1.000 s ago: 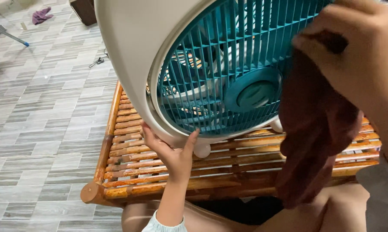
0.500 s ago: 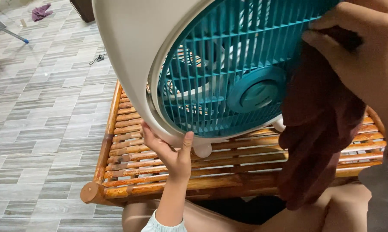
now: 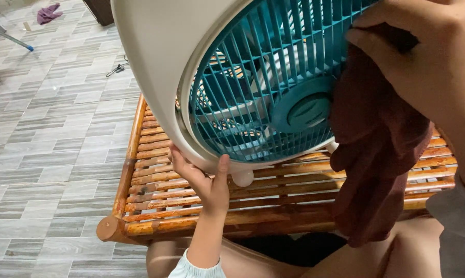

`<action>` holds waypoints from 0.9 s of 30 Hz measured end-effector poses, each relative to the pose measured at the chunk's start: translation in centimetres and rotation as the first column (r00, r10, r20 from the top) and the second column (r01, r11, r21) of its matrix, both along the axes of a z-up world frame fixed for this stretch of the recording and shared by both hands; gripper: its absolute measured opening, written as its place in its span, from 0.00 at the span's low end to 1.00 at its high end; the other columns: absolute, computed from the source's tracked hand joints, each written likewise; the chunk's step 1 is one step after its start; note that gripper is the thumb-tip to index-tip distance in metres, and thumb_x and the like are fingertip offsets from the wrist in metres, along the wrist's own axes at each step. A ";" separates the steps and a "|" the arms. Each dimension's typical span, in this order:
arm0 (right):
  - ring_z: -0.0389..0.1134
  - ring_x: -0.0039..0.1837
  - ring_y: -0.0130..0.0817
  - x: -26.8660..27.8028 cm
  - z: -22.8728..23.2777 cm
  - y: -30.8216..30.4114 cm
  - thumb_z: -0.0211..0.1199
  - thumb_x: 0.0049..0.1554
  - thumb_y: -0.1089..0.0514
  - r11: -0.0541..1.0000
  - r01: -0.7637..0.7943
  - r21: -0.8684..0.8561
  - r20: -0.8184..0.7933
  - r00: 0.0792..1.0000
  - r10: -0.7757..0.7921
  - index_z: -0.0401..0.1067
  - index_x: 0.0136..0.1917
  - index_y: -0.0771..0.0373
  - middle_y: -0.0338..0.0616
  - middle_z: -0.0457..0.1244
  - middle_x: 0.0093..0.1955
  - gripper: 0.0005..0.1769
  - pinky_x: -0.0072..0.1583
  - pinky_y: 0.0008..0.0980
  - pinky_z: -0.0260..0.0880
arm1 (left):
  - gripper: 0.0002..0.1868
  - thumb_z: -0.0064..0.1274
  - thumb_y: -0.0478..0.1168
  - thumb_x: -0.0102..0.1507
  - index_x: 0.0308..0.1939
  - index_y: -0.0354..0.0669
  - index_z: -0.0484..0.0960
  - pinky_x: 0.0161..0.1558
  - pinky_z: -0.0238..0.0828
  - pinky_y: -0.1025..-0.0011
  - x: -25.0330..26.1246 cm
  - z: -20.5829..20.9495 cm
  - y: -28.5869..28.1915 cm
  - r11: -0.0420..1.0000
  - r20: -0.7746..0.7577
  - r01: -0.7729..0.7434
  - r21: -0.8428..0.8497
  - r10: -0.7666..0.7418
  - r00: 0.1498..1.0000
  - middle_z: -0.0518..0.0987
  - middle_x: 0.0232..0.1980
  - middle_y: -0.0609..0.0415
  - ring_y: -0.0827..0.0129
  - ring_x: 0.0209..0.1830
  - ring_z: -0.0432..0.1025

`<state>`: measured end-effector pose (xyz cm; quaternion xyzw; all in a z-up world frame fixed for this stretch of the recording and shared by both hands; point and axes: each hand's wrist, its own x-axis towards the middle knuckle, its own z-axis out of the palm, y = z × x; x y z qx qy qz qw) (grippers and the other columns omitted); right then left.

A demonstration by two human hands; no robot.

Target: Cleaning the front grill of an electric fan using a cloth

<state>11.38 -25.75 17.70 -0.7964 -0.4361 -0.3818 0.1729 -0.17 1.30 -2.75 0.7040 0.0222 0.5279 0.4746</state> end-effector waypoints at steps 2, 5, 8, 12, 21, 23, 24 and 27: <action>0.69 0.46 0.43 -0.4 0.3 0.2 0.79 0.77 0.80 1.000 -0.006 -0.001 -0.023 1.000 0.006 0.82 0.63 0.81 0.61 0.72 0.57 0.06 0.51 0.36 0.71 | 0.48 0.54 0.51 0.69 0.80 0.49 0.35 0.80 0.46 0.48 0.0 -0.2 0.1 1.000 0.004 0.008 -0.010 -0.008 1.000 0.42 0.81 0.44 0.46 0.83 0.45; 0.69 0.46 0.43 -0.1 0.1 0.2 0.77 0.78 0.81 0.999 -0.038 0.002 -0.019 0.999 0.038 0.82 0.64 0.83 0.62 0.72 0.57 0.05 0.52 0.37 0.71 | 0.50 0.56 0.50 0.69 0.81 0.48 0.34 0.81 0.46 0.48 0.2 -0.4 0.1 1.000 0.013 -0.010 0.022 0.010 1.000 0.43 0.82 0.42 0.45 0.83 0.46; 0.70 0.47 0.43 -0.2 0.1 0.3 0.80 0.78 0.78 1.000 -0.009 -0.003 0.018 1.000 0.009 0.84 0.64 0.80 0.59 0.73 0.58 0.06 0.53 0.37 0.72 | 0.56 0.61 0.50 0.65 0.82 0.48 0.34 0.84 0.44 0.49 0.3 -0.7 0.1 0.996 0.029 -0.054 0.068 0.052 0.998 0.41 0.84 0.45 0.46 0.86 0.42; 0.68 0.44 0.40 -0.4 0.5 0.4 0.80 0.78 0.77 0.999 0.016 -0.040 0.046 0.999 -0.014 0.84 0.63 0.79 0.58 0.72 0.57 0.05 0.49 0.35 0.70 | 0.58 0.62 0.50 0.63 0.82 0.47 0.33 0.84 0.38 0.45 0.3 -0.4 0.0 0.993 0.009 -0.066 0.102 0.066 0.998 0.39 0.84 0.42 0.42 0.87 0.37; 0.66 0.45 0.43 0.0 1.5 0.9 0.84 0.71 0.68 0.994 0.050 -0.093 0.217 0.976 -0.029 0.84 0.58 0.70 0.53 0.72 0.56 0.08 0.51 0.37 0.68 | 0.68 0.72 0.40 0.49 0.79 0.44 0.35 0.75 0.53 0.46 0.1 2.5 -1.0 0.985 -0.072 -0.140 0.099 0.148 0.986 0.52 0.75 0.40 0.43 0.75 0.55; 0.64 0.42 0.42 -0.1 1.5 1.0 0.84 0.71 0.69 0.995 0.041 -0.086 0.214 0.977 -0.022 0.84 0.59 0.70 0.52 0.71 0.54 0.08 0.46 0.37 0.65 | 0.67 0.74 0.40 0.46 0.77 0.42 0.40 0.74 0.56 0.49 0.0 3.6 -1.3 0.988 -0.089 -0.137 0.075 0.143 0.986 0.57 0.70 0.42 0.47 0.71 0.58; 0.64 0.42 0.42 -0.1 1.5 1.0 0.84 0.71 0.69 0.995 0.041 -0.087 0.215 0.976 -0.021 0.84 0.59 0.70 0.52 0.71 0.54 0.08 0.46 0.37 0.65 | 0.67 0.74 0.40 0.46 0.77 0.42 0.40 0.74 0.56 0.49 0.0 3.4 -1.3 0.988 -0.088 -0.137 0.073 0.144 0.986 0.57 0.70 0.42 0.47 0.71 0.58; 0.64 0.44 0.44 -0.2 1.3 0.5 0.84 0.71 0.70 0.997 0.017 -0.072 0.201 0.980 -0.003 0.83 0.57 0.72 0.55 0.70 0.55 0.08 0.49 0.39 0.65 | 0.67 0.72 0.37 0.48 0.78 0.45 0.37 0.76 0.57 0.47 0.4 2.3 -1.3 0.986 -0.072 -0.139 0.087 0.146 0.987 0.53 0.74 0.40 0.44 0.75 0.55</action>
